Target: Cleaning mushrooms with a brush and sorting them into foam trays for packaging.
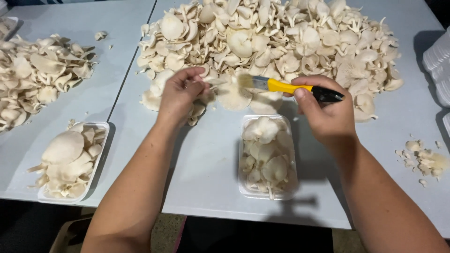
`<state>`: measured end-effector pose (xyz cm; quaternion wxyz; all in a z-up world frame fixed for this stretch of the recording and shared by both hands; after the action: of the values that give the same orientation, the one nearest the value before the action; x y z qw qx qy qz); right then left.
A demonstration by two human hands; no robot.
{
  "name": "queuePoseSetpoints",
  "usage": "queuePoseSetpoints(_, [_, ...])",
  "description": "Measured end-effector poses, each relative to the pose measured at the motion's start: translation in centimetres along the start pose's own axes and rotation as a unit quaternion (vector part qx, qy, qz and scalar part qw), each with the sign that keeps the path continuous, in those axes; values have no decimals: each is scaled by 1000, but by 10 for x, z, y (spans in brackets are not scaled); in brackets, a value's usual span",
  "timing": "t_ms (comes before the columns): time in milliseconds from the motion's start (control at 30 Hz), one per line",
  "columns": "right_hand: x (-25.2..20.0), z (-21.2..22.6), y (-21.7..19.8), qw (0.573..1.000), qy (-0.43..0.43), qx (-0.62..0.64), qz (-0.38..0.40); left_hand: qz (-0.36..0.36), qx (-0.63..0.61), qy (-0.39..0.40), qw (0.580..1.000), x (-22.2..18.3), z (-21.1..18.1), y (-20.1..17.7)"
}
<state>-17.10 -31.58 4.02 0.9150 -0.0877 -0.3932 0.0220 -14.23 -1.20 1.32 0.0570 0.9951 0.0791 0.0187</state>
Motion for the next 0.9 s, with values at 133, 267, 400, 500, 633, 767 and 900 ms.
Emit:
queuePoseSetpoints(133, [-1,-6,5,998,26,60,10,41,-150,-142,977,27,54,7])
queuePoseSetpoints(267, [-3,-11,9,997,25,73,21,104,-179,-202,957,22,61,20])
queuePoseSetpoints(400, [-1,-8,8,998,24,64,14,181,-158,-176,955,19,64,32])
queuePoseSetpoints(500, [-1,-8,10,997,31,62,15,167,-135,-150,965,24,70,30])
queuePoseSetpoints(633, [-3,-8,7,998,34,41,16,136,-156,-161,965,27,70,23])
queuePoseSetpoints(767, [1,-1,5,998,55,-4,9,128,-111,-139,976,29,62,19])
queuePoseSetpoints(900, [-3,-12,5,996,76,56,-1,157,-102,-154,970,31,76,25])
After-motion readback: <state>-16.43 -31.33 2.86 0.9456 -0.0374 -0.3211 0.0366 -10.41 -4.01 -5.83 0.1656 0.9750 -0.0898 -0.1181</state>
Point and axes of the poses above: each hand's wrist, its own x-axis towards the middle knuckle, its own y-axis out of the palm, z = x × y, the point moved 7 cm from there along x, towards the middle knuckle, and after that the axes turned 10 degrees about -y, right-handed, at the moved point
